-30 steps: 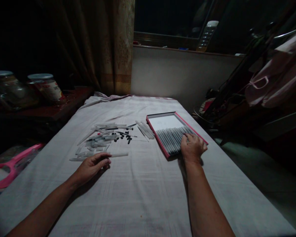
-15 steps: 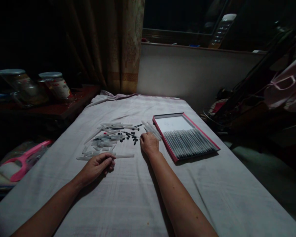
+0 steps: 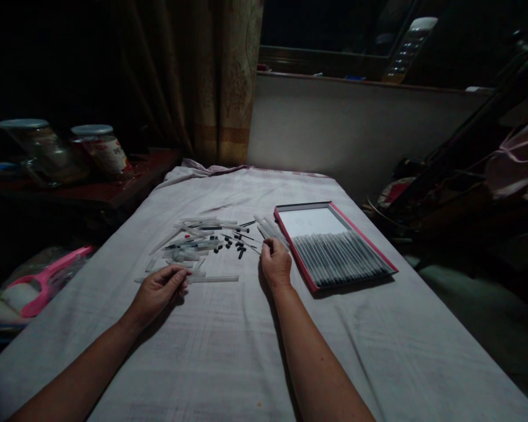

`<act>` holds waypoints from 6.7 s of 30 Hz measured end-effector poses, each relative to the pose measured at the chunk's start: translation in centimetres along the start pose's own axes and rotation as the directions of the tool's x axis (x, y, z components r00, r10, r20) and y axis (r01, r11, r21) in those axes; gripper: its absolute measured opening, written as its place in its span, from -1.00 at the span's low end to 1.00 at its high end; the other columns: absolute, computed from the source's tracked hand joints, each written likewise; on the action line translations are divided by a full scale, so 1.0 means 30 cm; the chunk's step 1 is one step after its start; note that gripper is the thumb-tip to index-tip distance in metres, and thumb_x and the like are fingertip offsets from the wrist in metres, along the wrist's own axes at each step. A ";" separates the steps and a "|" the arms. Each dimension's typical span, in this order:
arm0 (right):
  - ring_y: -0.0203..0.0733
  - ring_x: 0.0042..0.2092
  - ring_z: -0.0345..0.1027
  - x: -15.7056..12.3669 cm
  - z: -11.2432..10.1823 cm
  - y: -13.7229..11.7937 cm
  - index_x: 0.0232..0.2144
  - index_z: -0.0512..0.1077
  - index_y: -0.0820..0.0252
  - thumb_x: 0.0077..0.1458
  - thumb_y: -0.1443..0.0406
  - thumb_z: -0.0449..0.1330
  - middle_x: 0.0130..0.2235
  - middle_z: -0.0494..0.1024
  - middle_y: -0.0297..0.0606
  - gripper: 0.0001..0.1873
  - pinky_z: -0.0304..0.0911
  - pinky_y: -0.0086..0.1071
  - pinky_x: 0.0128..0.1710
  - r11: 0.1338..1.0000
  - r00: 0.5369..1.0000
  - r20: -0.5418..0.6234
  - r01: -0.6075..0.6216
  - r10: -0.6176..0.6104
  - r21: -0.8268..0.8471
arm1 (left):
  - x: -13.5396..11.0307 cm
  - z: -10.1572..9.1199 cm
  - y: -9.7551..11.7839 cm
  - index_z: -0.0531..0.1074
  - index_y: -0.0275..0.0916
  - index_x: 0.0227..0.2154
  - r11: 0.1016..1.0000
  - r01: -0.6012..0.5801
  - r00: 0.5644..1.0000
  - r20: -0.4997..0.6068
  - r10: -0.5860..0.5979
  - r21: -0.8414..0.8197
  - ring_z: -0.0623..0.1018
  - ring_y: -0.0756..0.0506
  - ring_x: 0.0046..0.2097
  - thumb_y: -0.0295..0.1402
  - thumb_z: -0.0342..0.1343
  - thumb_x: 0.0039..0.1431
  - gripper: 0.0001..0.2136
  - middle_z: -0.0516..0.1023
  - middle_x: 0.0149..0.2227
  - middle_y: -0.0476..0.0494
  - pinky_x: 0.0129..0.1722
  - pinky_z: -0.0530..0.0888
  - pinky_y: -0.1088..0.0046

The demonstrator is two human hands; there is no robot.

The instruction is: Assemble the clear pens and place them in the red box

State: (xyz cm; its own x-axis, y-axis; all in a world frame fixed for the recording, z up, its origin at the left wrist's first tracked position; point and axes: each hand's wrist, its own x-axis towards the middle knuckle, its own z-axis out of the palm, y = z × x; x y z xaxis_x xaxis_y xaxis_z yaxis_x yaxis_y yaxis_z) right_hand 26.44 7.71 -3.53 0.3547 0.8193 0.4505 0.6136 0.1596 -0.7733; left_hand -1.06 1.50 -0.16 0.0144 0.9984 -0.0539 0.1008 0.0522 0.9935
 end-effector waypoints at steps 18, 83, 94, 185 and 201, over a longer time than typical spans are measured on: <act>-0.41 -0.62 0.34 -0.058 -0.103 -0.066 -0.42 0.33 0.19 -0.18 -0.04 0.36 -0.41 0.58 -0.34 -0.52 0.15 -0.61 -0.79 0.569 0.839 0.064 -0.421 0.540 0.706 | 0.124 -0.059 0.091 0.57 -0.13 -0.31 0.574 -0.363 0.905 0.132 0.405 0.734 0.56 -0.20 -0.12 -0.28 0.06 0.13 -0.81 0.65 -0.24 -0.13 -0.05 0.45 0.28; -0.38 -0.54 0.42 -0.071 -0.161 -0.188 -0.26 0.33 0.16 -0.03 0.12 0.32 -0.44 0.55 -0.42 -0.64 0.34 -0.54 -0.61 0.667 0.896 -0.140 -0.201 0.421 0.717 | 0.014 0.093 -0.001 0.42 -0.20 -0.18 0.565 -0.518 0.828 0.210 0.520 0.642 0.57 -0.14 -0.22 -0.29 -0.05 0.32 -0.82 0.60 -0.26 -0.15 -0.20 0.47 0.34; -0.32 -0.50 0.46 -0.122 -0.121 -0.216 -0.26 0.37 0.16 0.04 0.14 0.29 -0.42 0.58 -0.36 -0.71 0.37 -0.48 -0.57 0.680 0.935 -0.045 -0.223 0.353 0.699 | -0.001 0.111 0.010 0.41 -0.22 -0.20 0.484 -0.600 0.762 0.271 0.588 0.637 0.59 -0.11 -0.25 -0.34 -0.04 0.32 -0.85 0.61 -0.28 -0.14 -0.22 0.53 0.35; -0.29 -0.50 0.39 -0.195 -0.096 -0.207 -0.46 0.40 0.14 0.22 0.24 0.06 -0.54 0.50 -0.34 -0.77 0.26 -0.47 -0.48 0.984 0.864 0.488 0.041 -0.123 0.175 | -0.003 0.079 0.013 0.48 -0.17 -0.14 0.494 -0.660 0.726 0.310 0.613 0.567 0.61 -0.10 -0.21 -0.38 0.02 0.31 -0.83 0.63 -0.25 -0.13 -0.19 0.53 0.35; -0.27 -0.43 0.43 -0.186 -0.111 -0.188 -0.26 0.44 0.17 0.22 0.24 0.07 -0.43 0.56 -0.32 -0.82 0.31 -0.45 -0.41 0.966 0.808 0.583 -0.073 -0.089 0.248 | -0.016 0.084 0.008 0.45 -0.21 -0.14 0.498 -0.661 0.730 0.326 0.601 0.561 0.59 -0.10 -0.22 -0.43 0.03 0.30 -0.85 0.61 -0.26 -0.12 -0.21 0.50 0.36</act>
State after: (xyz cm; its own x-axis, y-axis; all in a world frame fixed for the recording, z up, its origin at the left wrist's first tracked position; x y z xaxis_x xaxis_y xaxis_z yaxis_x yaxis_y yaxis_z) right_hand 23.36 0.39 -0.20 -0.1790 0.9686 0.1727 0.3923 0.2313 -0.8903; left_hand 1.48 0.99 -0.14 0.3954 0.7537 0.5250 0.5990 -0.6449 0.4747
